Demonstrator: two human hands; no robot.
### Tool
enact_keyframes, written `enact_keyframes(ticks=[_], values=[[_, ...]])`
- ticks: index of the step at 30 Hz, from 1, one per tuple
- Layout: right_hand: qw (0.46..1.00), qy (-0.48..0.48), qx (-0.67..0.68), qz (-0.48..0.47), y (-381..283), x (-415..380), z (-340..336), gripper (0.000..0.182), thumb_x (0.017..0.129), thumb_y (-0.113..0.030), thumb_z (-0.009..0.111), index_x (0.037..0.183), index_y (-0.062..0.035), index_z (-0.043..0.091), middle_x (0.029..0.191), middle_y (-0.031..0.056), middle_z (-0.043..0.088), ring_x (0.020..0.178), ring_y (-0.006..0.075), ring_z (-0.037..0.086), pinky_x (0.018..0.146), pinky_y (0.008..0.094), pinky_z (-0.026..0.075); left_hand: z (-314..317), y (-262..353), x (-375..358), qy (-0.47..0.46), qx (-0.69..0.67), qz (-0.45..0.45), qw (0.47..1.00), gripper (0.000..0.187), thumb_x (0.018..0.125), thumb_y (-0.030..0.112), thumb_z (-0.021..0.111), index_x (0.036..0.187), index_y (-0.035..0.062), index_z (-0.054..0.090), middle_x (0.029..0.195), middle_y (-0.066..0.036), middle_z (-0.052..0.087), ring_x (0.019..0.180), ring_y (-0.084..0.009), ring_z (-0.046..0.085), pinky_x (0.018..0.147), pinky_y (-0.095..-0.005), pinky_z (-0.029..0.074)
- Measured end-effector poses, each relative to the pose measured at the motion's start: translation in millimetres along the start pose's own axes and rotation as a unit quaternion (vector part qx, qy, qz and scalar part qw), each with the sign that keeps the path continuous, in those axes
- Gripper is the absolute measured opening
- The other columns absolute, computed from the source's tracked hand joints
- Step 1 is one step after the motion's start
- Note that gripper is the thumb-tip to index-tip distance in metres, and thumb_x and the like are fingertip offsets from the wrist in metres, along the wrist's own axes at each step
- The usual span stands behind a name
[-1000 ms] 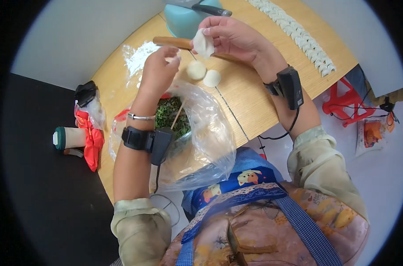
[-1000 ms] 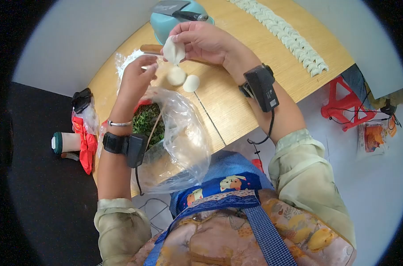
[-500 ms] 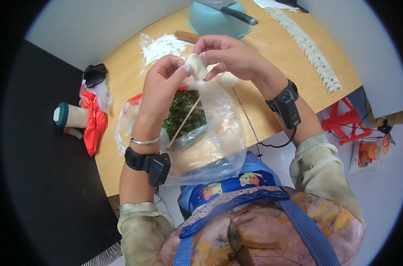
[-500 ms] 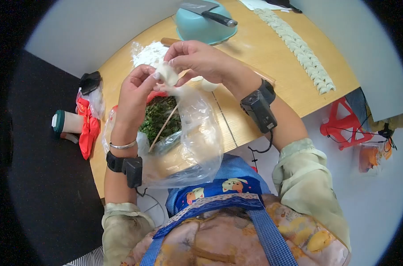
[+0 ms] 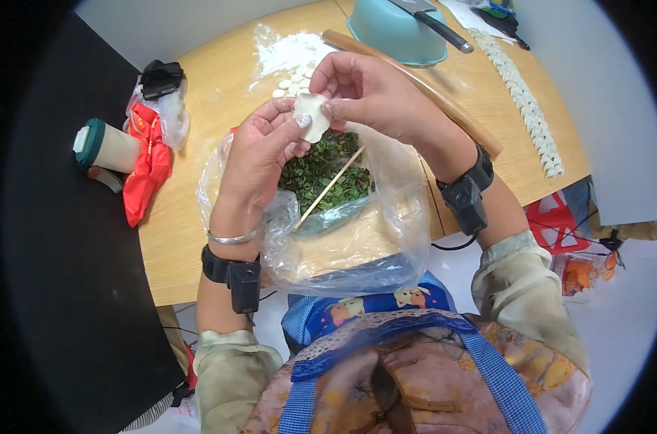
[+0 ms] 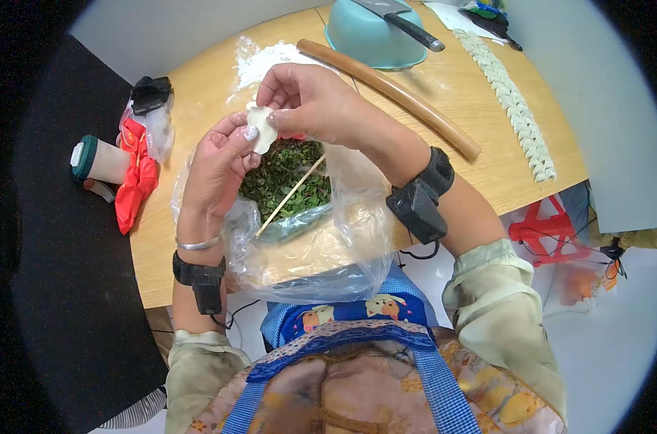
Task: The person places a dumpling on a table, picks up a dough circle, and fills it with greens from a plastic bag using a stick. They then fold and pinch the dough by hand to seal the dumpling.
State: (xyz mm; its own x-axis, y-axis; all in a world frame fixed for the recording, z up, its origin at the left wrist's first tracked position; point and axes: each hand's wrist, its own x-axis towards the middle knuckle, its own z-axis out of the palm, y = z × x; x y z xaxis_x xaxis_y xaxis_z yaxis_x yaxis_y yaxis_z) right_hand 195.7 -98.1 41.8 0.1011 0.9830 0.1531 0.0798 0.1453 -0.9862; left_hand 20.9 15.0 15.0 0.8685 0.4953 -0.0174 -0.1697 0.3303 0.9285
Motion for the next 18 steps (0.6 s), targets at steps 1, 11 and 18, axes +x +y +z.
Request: enact_keyframes(ticks=[1,11,18], values=[[0.999,0.005,-0.025,-0.019,1,0,2,0.021,0.084,-0.004,0.065,0.102,-0.0017,0.056,0.091,0.0016,0.059,0.081,0.0065,0.058,0.07,0.021,0.051,-4,-3,0,0.004,0.015,-0.003,1.0,0.026,0.09,0.011,0.066,0.112,0.0009,0.057,0.093,-0.005,0.066,0.075,-0.0089,0.06,0.066,-0.0218,0.049],[1.0,-0.001,0.0,-0.027,17,-12,12,0.013,0.087,-0.003,0.061,0.099,-0.0014,0.057,0.088,0.0019,0.06,0.082,0.0083,0.059,0.073,0.0233,0.05,-6,-10,-4,0.062,0.047,0.113,0.991,0.017,0.092,0.005,0.059,0.106,-0.0026,0.056,0.096,-0.011,0.069,0.083,-0.0155,0.068,0.075,-0.0241,0.055],[0.864,-0.019,-0.498,-0.079,32,-17,6,0.009,0.076,-0.006,0.061,0.085,-0.0039,0.063,0.072,0.0159,0.062,0.073,0.0339,0.063,0.064,0.0416,0.049,-3,0,-12,0.092,0.079,0.084,0.989,0.021,0.094,0.004,0.054,0.111,-0.0073,0.057,0.101,-0.015,0.069,0.084,-0.0205,0.071,0.073,-0.0236,0.056]])
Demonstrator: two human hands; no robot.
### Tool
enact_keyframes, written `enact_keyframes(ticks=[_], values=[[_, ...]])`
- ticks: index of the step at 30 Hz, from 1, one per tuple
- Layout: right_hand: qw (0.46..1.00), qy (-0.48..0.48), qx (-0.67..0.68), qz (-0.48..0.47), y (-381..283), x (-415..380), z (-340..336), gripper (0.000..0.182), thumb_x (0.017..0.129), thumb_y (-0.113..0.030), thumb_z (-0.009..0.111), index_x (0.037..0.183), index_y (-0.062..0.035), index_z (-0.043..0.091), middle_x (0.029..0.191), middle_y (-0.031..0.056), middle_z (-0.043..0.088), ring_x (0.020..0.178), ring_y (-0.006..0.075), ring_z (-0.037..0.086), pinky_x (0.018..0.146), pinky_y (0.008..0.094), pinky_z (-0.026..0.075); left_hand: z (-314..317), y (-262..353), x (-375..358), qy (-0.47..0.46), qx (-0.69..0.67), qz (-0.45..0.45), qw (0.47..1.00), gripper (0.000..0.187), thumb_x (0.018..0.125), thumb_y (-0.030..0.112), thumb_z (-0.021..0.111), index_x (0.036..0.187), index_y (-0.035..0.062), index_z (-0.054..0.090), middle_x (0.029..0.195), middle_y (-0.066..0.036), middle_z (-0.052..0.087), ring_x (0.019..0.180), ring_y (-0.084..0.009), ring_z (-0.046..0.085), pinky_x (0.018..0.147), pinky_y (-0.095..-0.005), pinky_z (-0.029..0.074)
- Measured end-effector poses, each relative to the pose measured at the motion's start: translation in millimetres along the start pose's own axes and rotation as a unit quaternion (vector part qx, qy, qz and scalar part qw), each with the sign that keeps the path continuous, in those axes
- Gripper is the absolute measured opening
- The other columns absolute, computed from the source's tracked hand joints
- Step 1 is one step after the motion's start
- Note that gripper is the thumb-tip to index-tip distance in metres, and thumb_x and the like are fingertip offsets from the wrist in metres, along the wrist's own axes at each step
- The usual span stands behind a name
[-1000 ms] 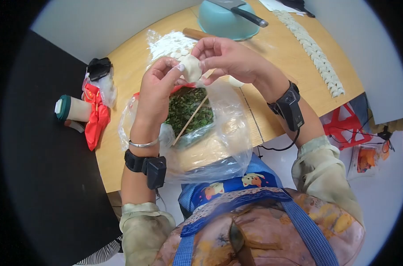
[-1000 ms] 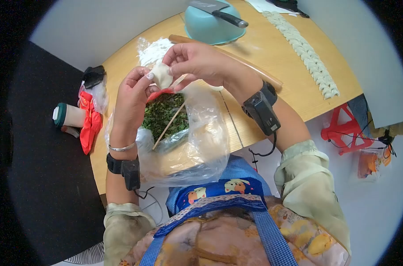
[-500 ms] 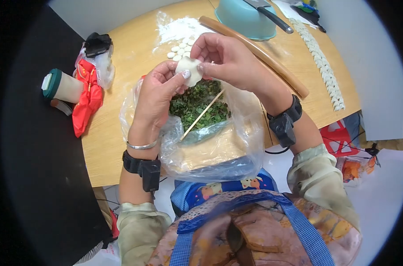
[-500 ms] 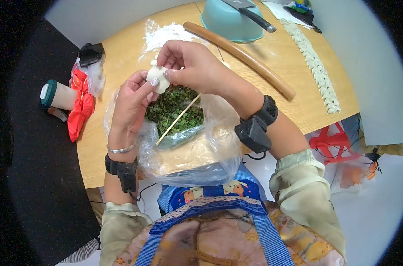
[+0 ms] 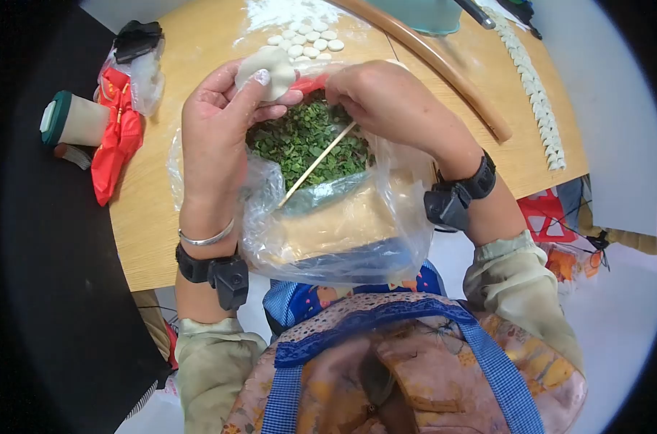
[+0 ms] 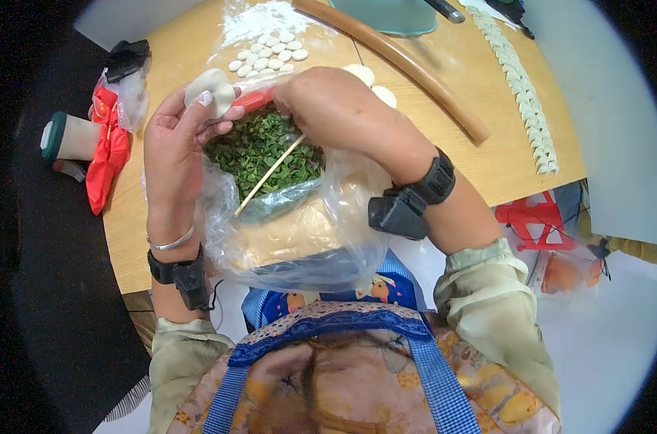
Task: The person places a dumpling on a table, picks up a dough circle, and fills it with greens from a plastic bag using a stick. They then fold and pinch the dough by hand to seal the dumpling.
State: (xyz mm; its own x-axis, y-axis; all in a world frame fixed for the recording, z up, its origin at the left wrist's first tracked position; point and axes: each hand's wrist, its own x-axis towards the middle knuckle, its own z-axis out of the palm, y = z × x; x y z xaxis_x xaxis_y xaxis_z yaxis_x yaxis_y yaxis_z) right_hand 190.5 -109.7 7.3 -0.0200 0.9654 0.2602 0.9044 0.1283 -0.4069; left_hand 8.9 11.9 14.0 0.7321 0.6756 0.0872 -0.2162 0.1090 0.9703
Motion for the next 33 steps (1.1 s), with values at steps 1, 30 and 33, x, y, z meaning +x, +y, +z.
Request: enact_keyframes(ticks=[1,30,33], values=[[0.999,-0.011,-0.036,0.008,3,-1,1,0.01,0.076,-0.007,0.061,0.085,-0.0044,0.063,0.074,0.0165,0.063,0.075,0.0359,0.063,0.065,0.0439,0.049,2,-2,-2,-0.007,-0.004,-0.001,1.0,0.023,0.094,0.005,0.054,0.113,-0.0076,0.058,0.101,-0.015,0.069,0.086,-0.0205,0.071,0.074,-0.024,0.056],[0.994,0.068,0.073,-0.033,-10,6,27,0.01,0.076,-0.009,0.067,0.083,-0.0043,0.062,0.084,0.0119,0.064,0.082,0.0333,0.063,0.072,0.0431,0.05,-6,-10,4,-0.031,-0.106,-0.027,0.994,0.028,0.096,0.011,0.051,0.118,-0.0069,0.054,0.11,-0.018,0.067,0.096,-0.0221,0.069,0.081,-0.0281,0.057],[0.993,0.067,0.088,-0.033,-7,6,26,0.01,0.076,-0.01,0.067,0.084,-0.004,0.063,0.084,0.0127,0.065,0.081,0.0333,0.063,0.071,0.0427,0.05,-6,-10,4,-0.023,-0.101,-0.026,0.994,0.028,0.096,0.011,0.051,0.118,-0.0068,0.054,0.11,-0.017,0.067,0.095,-0.0215,0.069,0.081,-0.0282,0.057]])
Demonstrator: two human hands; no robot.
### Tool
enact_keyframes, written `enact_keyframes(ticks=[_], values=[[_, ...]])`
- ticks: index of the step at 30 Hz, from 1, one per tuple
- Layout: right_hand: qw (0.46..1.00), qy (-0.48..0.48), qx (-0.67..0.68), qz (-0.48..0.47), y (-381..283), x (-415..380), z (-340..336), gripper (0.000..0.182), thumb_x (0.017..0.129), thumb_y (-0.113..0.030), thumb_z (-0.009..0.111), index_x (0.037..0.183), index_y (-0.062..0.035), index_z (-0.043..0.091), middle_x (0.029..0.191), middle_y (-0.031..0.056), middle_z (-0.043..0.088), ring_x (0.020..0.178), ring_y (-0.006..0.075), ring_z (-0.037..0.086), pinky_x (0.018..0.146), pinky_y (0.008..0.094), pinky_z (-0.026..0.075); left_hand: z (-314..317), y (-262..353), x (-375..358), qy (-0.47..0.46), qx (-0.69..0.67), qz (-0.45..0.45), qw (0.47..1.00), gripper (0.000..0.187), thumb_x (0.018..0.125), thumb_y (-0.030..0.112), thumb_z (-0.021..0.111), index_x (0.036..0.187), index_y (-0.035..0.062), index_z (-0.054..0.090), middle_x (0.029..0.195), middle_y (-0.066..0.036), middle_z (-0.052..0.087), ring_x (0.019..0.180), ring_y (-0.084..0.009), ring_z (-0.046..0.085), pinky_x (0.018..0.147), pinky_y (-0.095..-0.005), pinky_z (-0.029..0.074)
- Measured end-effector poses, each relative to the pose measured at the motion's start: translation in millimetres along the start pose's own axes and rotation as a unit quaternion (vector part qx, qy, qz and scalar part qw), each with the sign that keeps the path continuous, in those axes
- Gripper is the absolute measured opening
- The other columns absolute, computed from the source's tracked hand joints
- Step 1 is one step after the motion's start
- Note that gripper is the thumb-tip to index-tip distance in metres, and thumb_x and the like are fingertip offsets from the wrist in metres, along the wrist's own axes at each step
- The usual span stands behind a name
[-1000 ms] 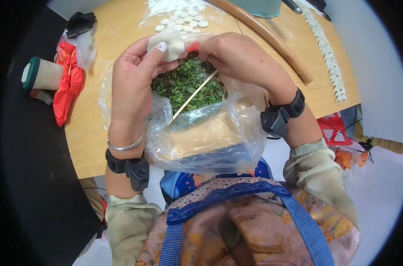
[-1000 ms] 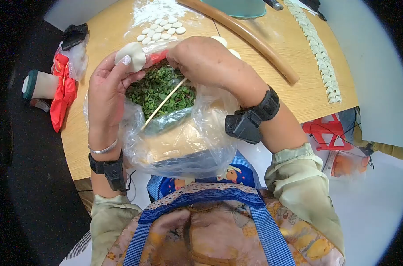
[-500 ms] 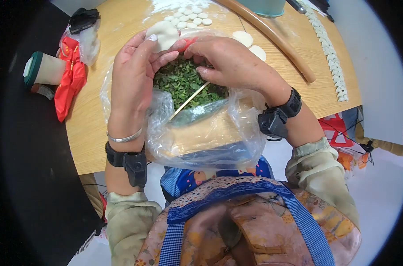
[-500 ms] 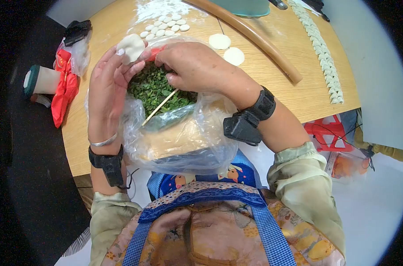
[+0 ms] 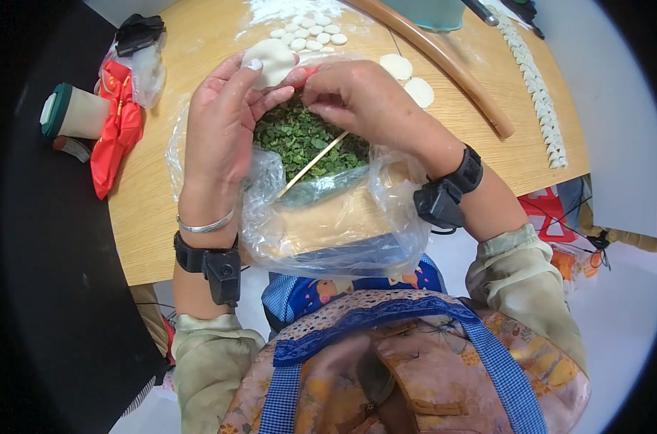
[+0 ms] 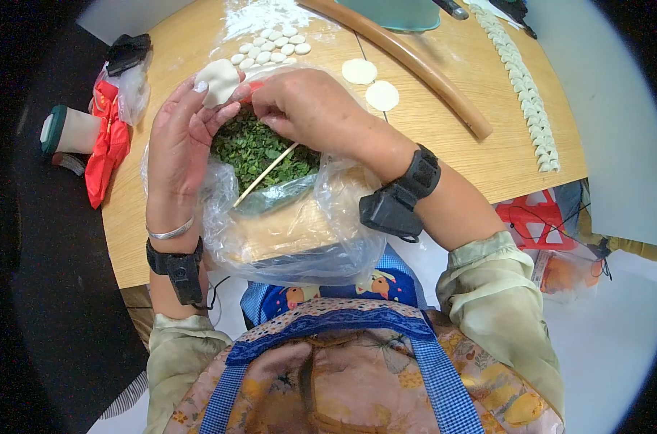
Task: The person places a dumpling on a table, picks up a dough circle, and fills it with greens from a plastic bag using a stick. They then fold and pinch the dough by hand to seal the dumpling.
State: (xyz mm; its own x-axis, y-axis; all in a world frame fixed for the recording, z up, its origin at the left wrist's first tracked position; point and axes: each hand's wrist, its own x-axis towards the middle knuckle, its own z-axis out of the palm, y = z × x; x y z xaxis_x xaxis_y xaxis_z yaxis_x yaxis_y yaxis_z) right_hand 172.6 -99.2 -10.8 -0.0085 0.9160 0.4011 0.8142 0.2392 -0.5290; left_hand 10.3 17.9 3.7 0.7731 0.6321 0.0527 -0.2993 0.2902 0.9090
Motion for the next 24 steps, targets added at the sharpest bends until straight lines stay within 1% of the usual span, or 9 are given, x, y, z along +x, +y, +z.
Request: enact_keyframes(ticks=[6,8,12,15,17,18,20,23,24], values=[[0.997,-0.021,0.047,0.049,-4,1,-2,0.015,0.075,-0.009,0.069,0.088,-0.0045,0.065,0.085,0.0144,0.065,0.083,0.0348,0.063,0.073,0.0433,0.05,1,1,0,0.005,0.004,-0.003,1.0,0.028,0.096,0.011,0.05,0.118,-0.0065,0.054,0.11,-0.016,0.067,0.095,-0.0197,0.068,0.083,-0.0286,0.056],[0.999,-0.024,-0.021,0.009,-4,0,0,0.017,0.075,-0.008,0.069,0.091,-0.0043,0.065,0.086,0.0145,0.065,0.083,0.0352,0.063,0.073,0.0429,0.05,1,1,0,0.008,0.006,-0.005,1.0,0.028,0.096,0.011,0.05,0.118,-0.0066,0.055,0.11,-0.017,0.067,0.095,-0.0197,0.068,0.084,-0.029,0.056],[1.0,0.004,-0.004,-0.021,1,1,2,0.013,0.076,-0.007,0.069,0.088,-0.004,0.065,0.083,0.0144,0.065,0.08,0.0351,0.063,0.072,0.0421,0.05,1,0,-1,0.009,0.002,-0.007,1.0,0.028,0.096,0.01,0.049,0.117,-0.0067,0.055,0.11,-0.017,0.067,0.094,-0.0198,0.068,0.084,-0.0295,0.056],[0.999,-0.009,0.037,0.032,1,0,-6,0.01,0.076,-0.007,0.069,0.086,-0.004,0.067,0.081,0.0147,0.066,0.076,0.0324,0.063,0.071,0.0386,0.051,-1,0,-1,0.006,0.0,-0.003,1.0,0.028,0.096,0.01,0.049,0.118,-0.0067,0.055,0.11,-0.017,0.067,0.094,-0.0202,0.068,0.084,-0.0299,0.056],[0.987,-0.015,0.126,0.098,3,0,-10,0.01,0.078,-0.008,0.071,0.086,-0.0037,0.068,0.079,0.0114,0.068,0.073,0.024,0.065,0.069,0.0337,0.051,0,0,0,0.006,0.003,-0.005,1.0,0.028,0.097,0.011,0.049,0.117,-0.0071,0.054,0.11,-0.017,0.067,0.092,-0.0204,0.069,0.083,-0.0297,0.056],[0.987,-0.015,0.126,0.098,6,1,-12,0.01,0.078,-0.008,0.071,0.086,-0.0037,0.068,0.079,0.0114,0.068,0.073,0.024,0.065,0.069,0.0337,0.051,0,0,0,0.006,0.002,-0.004,1.0,0.028,0.097,0.011,0.049,0.117,-0.0071,0.054,0.11,-0.017,0.067,0.092,-0.0204,0.069,0.083,-0.0297,0.056],[0.953,-0.062,0.277,0.111,8,4,-18,0.011,0.087,-0.008,0.069,0.093,0.0003,0.068,0.088,0.0022,0.067,0.08,0.0067,0.06,0.07,0.0222,0.048,1,2,-1,0.002,0.013,-0.008,1.0,0.028,0.097,0.011,0.049,0.117,-0.0073,0.055,0.109,-0.017,0.067,0.092,-0.0211,0.069,0.081,-0.029,0.057],[0.881,-0.067,0.445,0.149,-3,3,-36,0.011,0.088,-0.011,0.069,0.094,-0.0018,0.069,0.09,0.0013,0.067,0.08,0.0056,0.059,0.069,0.0201,0.047,0,-2,0,0.012,0.032,-0.019,0.999,0.028,0.098,0.011,0.048,0.117,-0.007,0.056,0.106,-0.016,0.067,0.092,-0.0219,0.069,0.079,-0.0278,0.058],[0.881,-0.067,0.444,0.148,-2,3,-38,0.011,0.088,-0.011,0.069,0.094,-0.0018,0.069,0.09,0.0013,0.067,0.08,0.0056,0.059,0.069,0.0201,0.047,-1,-4,0,0.012,0.032,-0.018,0.999,0.028,0.098,0.011,0.048,0.117,-0.007,0.056,0.106,-0.016,0.067,0.092,-0.0219,0.069,0.079,-0.0278,0.058]])
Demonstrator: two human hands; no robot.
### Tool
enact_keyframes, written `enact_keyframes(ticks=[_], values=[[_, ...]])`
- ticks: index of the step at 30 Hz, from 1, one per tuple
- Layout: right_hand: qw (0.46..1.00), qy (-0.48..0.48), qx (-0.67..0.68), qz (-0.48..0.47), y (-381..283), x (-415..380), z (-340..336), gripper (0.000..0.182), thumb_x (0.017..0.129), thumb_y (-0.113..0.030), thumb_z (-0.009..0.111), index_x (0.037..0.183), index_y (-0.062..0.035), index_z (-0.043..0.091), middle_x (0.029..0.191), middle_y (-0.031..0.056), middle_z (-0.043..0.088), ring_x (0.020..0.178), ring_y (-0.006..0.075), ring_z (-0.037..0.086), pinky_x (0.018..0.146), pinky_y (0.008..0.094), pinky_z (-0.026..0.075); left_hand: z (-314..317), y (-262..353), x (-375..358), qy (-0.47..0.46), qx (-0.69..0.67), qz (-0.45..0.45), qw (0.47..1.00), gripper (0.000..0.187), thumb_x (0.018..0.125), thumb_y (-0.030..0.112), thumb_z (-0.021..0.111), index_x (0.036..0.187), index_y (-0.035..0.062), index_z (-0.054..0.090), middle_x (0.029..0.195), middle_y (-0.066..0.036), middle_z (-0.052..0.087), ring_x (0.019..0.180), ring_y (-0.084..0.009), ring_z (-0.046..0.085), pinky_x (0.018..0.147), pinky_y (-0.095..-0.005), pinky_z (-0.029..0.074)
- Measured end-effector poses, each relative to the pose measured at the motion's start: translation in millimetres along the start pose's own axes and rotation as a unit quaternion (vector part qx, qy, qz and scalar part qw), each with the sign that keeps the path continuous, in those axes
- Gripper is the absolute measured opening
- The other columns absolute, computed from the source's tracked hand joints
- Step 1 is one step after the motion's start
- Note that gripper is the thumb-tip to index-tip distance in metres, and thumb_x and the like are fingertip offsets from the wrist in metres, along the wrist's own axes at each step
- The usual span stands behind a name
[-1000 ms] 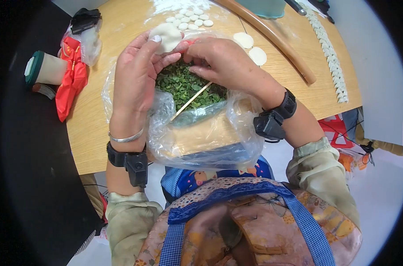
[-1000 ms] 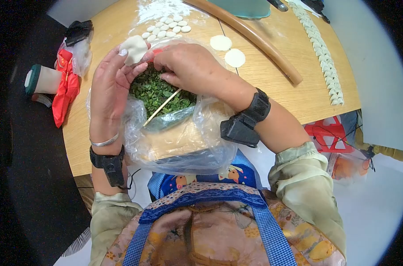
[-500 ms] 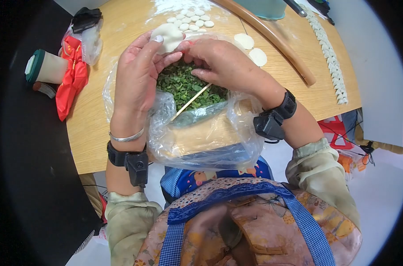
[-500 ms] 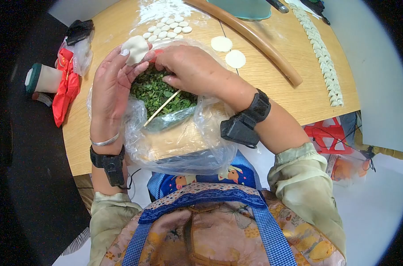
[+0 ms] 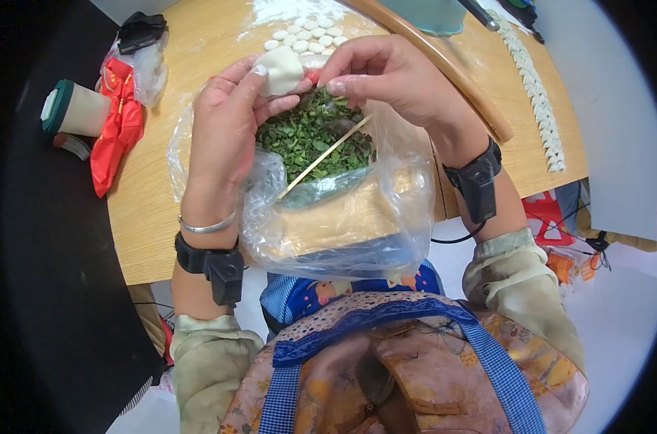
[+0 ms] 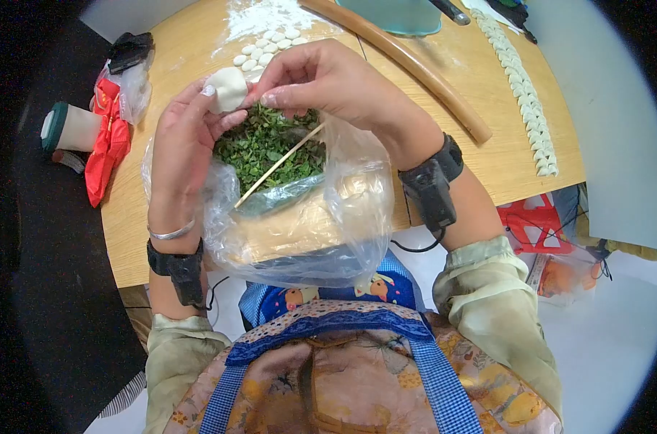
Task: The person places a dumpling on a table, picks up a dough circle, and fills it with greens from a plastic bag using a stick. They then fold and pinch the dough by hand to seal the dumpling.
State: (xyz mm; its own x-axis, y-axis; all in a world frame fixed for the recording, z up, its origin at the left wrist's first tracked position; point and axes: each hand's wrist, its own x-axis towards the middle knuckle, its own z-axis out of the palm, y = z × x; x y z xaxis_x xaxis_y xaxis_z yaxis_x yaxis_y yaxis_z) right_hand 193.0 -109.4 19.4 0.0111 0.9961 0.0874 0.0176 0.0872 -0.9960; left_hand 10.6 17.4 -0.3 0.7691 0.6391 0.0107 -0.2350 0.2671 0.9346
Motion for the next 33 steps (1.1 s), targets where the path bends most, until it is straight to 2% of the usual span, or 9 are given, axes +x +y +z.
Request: enact_keyframes(ticks=[8,10,16,18,21,25,28,30,33], values=[[0.997,0.046,0.034,-0.06,-5,-1,7,0.011,0.087,-0.008,0.068,0.097,-0.0021,0.068,0.091,0.0005,0.067,0.084,0.0053,0.061,0.072,0.0204,0.048,14,-2,-8,-0.098,0.003,-0.078,0.992,0.032,0.1,0.014,0.044,0.121,-0.0068,0.055,0.106,-0.015,0.068,0.092,-0.0235,0.07,0.081,-0.0281,0.058],[0.997,0.047,0.017,-0.066,1,1,7,0.01,0.088,-0.005,0.067,0.097,-0.0011,0.068,0.09,0.0007,0.067,0.083,0.0058,0.062,0.073,0.021,0.05,17,1,-9,-0.097,-0.012,-0.109,0.989,0.034,0.095,0.004,0.039,0.123,-0.0107,0.052,0.109,-0.017,0.065,0.091,-0.0232,0.069,0.082,-0.0278,0.058],[0.983,0.104,-0.149,-0.01,-3,-2,20,0.008,0.087,-0.005,0.066,0.094,-0.0001,0.067,0.085,0.0016,0.066,0.077,0.0066,0.062,0.066,0.0222,0.05,15,0,-10,-0.109,-0.017,-0.094,0.989,0.036,0.094,0.001,0.039,0.125,-0.0117,0.051,0.109,-0.016,0.065,0.093,-0.0212,0.069,0.084,-0.0277,0.058],[0.939,0.12,-0.318,-0.054,-7,-2,23,0.01,0.083,-0.004,0.069,0.092,-0.0004,0.065,0.081,0.0023,0.064,0.072,0.0058,0.059,0.06,0.0237,0.047,16,-1,-9,-0.111,-0.026,-0.093,0.989,0.035,0.093,0.0,0.04,0.125,-0.0117,0.051,0.109,-0.015,0.064,0.093,-0.0201,0.068,0.084,-0.0273,0.058],[0.908,0.134,-0.369,-0.148,5,2,25,0.013,0.081,-0.004,0.07,0.092,-0.0021,0.065,0.078,0.0025,0.062,0.068,0.0058,0.056,0.057,0.0238,0.044,14,-6,-9,-0.107,-0.023,-0.093,0.99,0.035,0.092,0.0,0.042,0.124,-0.0101,0.052,0.11,-0.013,0.064,0.093,-0.0161,0.066,0.087,-0.0297,0.057],[0.903,0.126,-0.378,-0.161,2,1,23,0.013,0.082,-0.006,0.068,0.094,-0.0038,0.065,0.079,0.0008,0.061,0.068,0.0054,0.056,0.058,0.0215,0.042,13,-2,-8,-0.108,-0.044,-0.101,0.988,0.036,0.09,-0.003,0.042,0.124,-0.0117,0.05,0.112,-0.014,0.062,0.093,-0.0173,0.067,0.087,-0.0269,0.057],[0.934,0.137,-0.304,-0.127,-6,-1,22,0.012,0.081,-0.009,0.065,0.091,-0.0022,0.064,0.073,0.0071,0.062,0.067,0.0149,0.062,0.061,0.0295,0.049,14,1,-9,-0.112,-0.058,-0.087,0.988,0.034,0.089,-0.003,0.042,0.121,-0.013,0.049,0.111,-0.015,0.062,0.095,-0.02,0.067,0.088,-0.0291,0.057],[0.957,0.137,-0.235,-0.101,-5,-1,18,0.016,0.084,-0.009,0.062,0.099,-0.0044,0.065,0.082,-0.0022,0.061,0.068,0.003,0.053,0.06,0.0192,0.041,14,3,-8,-0.109,-0.067,-0.091,0.988,0.033,0.089,-0.003,0.043,0.12,-0.0134,0.049,0.111,-0.016,0.062,0.096,-0.0222,0.067,0.089,-0.0302,0.057],[0.949,0.143,-0.258,-0.111,-3,-1,15,0.015,0.086,-0.007,0.06,0.099,-0.0031,0.065,0.084,-0.0026,0.062,0.067,0.0025,0.051,0.059,0.0189,0.04,14,4,-8,-0.105,-0.074,-0.098,0.987,0.031,0.09,-0.001,0.043,0.118,-0.0141,0.049,0.109,-0.016,0.062,0.098,-0.0262,0.067,0.09,-0.0322,0.056]])
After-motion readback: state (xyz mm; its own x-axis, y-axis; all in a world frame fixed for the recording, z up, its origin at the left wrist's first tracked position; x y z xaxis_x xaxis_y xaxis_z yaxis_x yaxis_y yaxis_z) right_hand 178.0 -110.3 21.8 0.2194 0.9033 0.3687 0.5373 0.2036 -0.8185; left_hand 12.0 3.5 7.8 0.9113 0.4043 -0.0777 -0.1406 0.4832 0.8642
